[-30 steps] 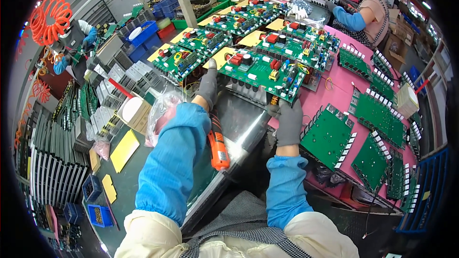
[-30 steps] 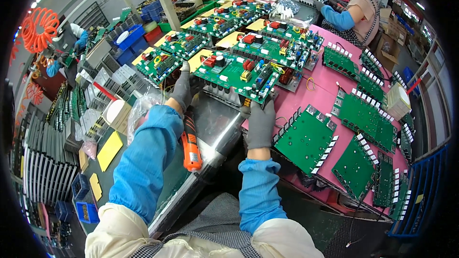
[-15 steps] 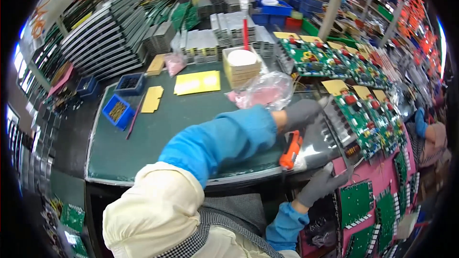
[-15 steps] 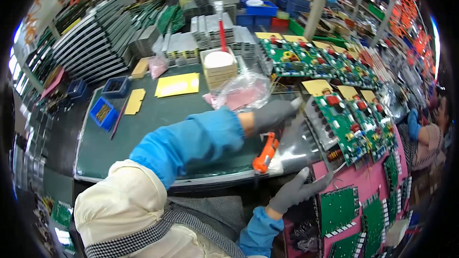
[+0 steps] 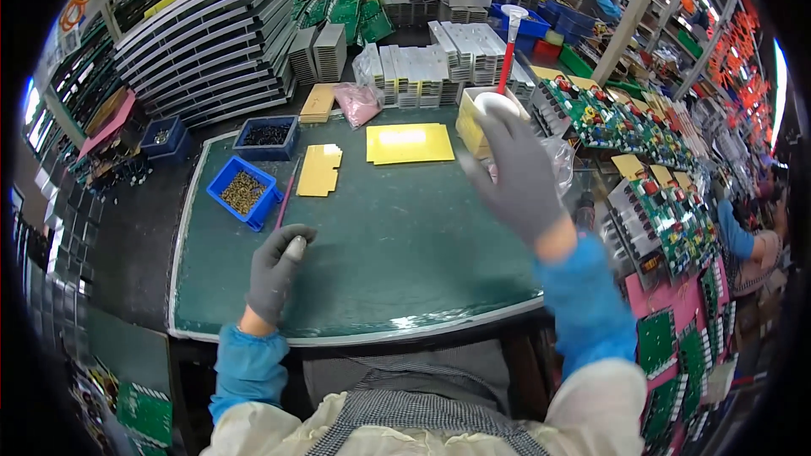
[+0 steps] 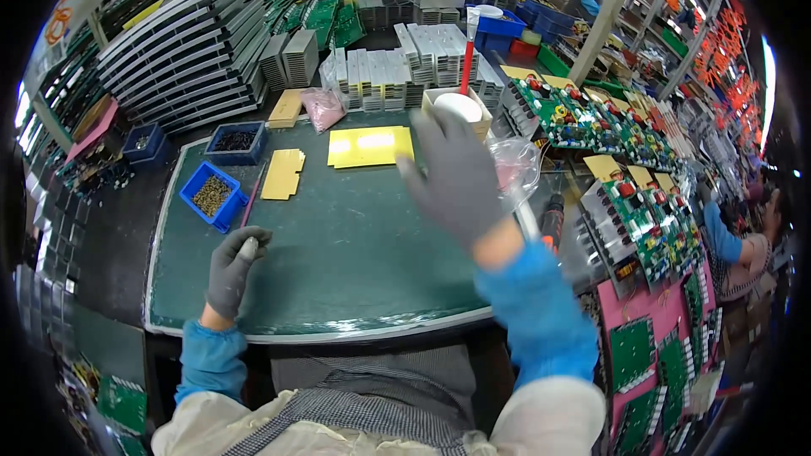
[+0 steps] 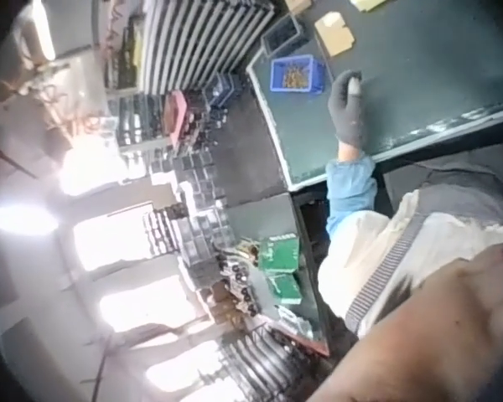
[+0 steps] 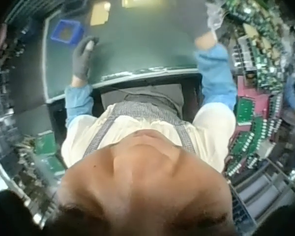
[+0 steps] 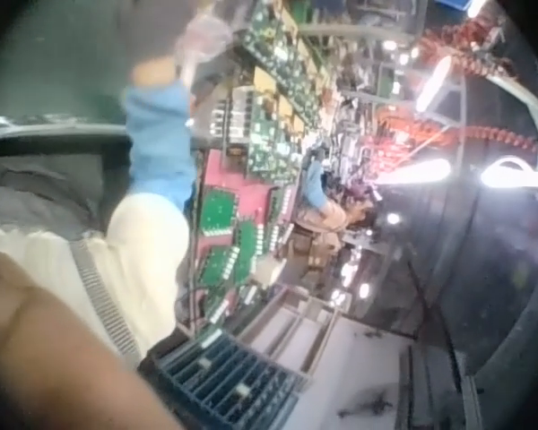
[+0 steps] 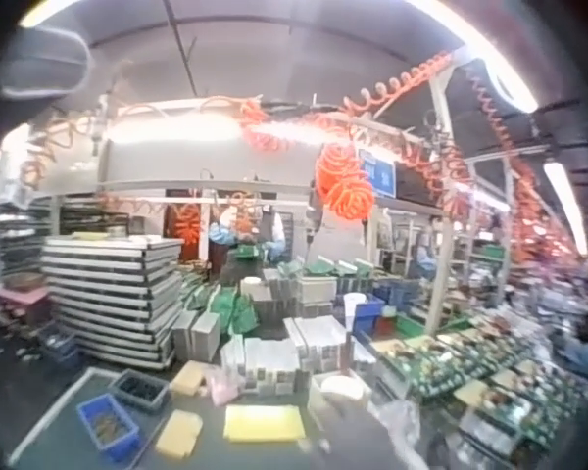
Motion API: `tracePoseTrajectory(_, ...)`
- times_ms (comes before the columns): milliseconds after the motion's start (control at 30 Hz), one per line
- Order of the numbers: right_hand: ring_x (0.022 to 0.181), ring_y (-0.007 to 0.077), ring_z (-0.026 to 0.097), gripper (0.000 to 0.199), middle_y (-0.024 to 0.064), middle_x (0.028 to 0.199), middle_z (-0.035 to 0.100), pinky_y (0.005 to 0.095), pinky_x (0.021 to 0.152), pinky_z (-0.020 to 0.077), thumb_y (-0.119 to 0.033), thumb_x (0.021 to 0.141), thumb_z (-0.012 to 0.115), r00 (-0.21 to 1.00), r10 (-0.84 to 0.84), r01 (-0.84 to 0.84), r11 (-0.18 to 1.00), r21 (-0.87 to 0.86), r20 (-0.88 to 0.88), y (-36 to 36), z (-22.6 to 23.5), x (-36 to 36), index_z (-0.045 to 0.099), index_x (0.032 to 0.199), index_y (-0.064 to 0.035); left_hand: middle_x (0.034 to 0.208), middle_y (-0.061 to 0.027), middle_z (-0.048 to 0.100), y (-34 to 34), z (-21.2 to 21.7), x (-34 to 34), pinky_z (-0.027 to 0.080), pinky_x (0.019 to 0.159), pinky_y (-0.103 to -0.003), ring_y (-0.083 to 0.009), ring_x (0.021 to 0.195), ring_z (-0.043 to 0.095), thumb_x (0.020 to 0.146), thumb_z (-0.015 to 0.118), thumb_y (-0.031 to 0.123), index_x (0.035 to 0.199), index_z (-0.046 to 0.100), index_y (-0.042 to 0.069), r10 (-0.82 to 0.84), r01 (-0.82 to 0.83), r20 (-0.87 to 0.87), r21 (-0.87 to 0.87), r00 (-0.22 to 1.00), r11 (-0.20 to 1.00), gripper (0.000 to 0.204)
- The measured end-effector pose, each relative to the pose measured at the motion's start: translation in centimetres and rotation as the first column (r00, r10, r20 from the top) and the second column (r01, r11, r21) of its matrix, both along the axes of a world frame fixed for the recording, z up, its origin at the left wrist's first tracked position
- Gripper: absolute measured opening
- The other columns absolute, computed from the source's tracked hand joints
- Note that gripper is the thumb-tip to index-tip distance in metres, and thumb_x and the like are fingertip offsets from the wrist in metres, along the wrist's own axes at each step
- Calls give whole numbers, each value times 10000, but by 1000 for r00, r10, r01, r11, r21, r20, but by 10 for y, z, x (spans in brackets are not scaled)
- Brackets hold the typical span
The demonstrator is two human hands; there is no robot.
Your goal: The recorder assembles an electronic circuit board onto a metal heatsink chassis, securing it with screws and applying thermal paste.
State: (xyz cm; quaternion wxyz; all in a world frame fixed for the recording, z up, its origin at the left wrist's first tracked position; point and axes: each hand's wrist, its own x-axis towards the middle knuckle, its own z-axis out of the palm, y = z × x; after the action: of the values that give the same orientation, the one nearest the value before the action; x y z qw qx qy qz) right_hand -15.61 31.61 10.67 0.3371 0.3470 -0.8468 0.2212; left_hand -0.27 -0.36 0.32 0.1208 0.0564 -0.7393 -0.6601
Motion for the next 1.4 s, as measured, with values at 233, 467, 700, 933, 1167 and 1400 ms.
tracePoseTrajectory(233,1159,393,560,566,244,1250,559,480,948,479,-348,798,662,828,-548,488,808,330,119,-99,-5,-227,543,1278,-74,996,-163,673,-16,-18,15,534,780,-390,-335,904,663,848,690,96,1069,657,56,0,-218,-380,-530,925,820,228)
tracePoseTrajectory(467,1258,340,538,519,196,1308,582,475,995,418,-311,822,613,554,-829,706,520,480,84,-133,-21,-300,551,1297,-111,971,-122,686,-25,-12,24,544,762,-425,-330,895,668,813,730,169,993,654,75,-188,-10,-256,-615,948,788,217)
tracePoseTrajectory(700,1085,395,627,377,229,1129,666,488,860,516,-165,760,619,659,-737,668,665,333,149,-153,8,-275,609,1124,-66,953,-129,689,-29,-15,19,543,735,-415,-335,880,669,830,711,180,1004,658,77,-247,73,-205,-611,947,788,209)
tracePoseTrajectory(933,973,388,637,427,204,1024,679,480,834,507,-241,758,675,921,-390,389,912,126,-22,-88,37,-158,618,1147,-74,949,-164,686,-23,-17,17,533,754,-417,-363,881,661,857,682,157,1008,672,39,-139,15,-196,-527,971,850,192)
tracePoseTrajectory(1167,957,361,620,431,181,1000,637,462,843,495,-221,724,728,971,-37,84,978,-190,238,-10,-49,31,596,1102,-61,918,-146,713,-13,-28,18,529,773,-312,-219,853,695,895,665,120,1035,684,11,-44,1,-88,-433,995,901,178)
tracePoseTrajectory(1400,1049,370,559,553,181,1069,586,451,887,472,-270,766,756,960,-62,95,990,-108,271,32,-103,137,525,1191,-2,957,-136,711,46,-7,27,533,808,-324,-221,892,690,878,697,178,1106,666,24,-12,-30,-109,-373,994,927,276)
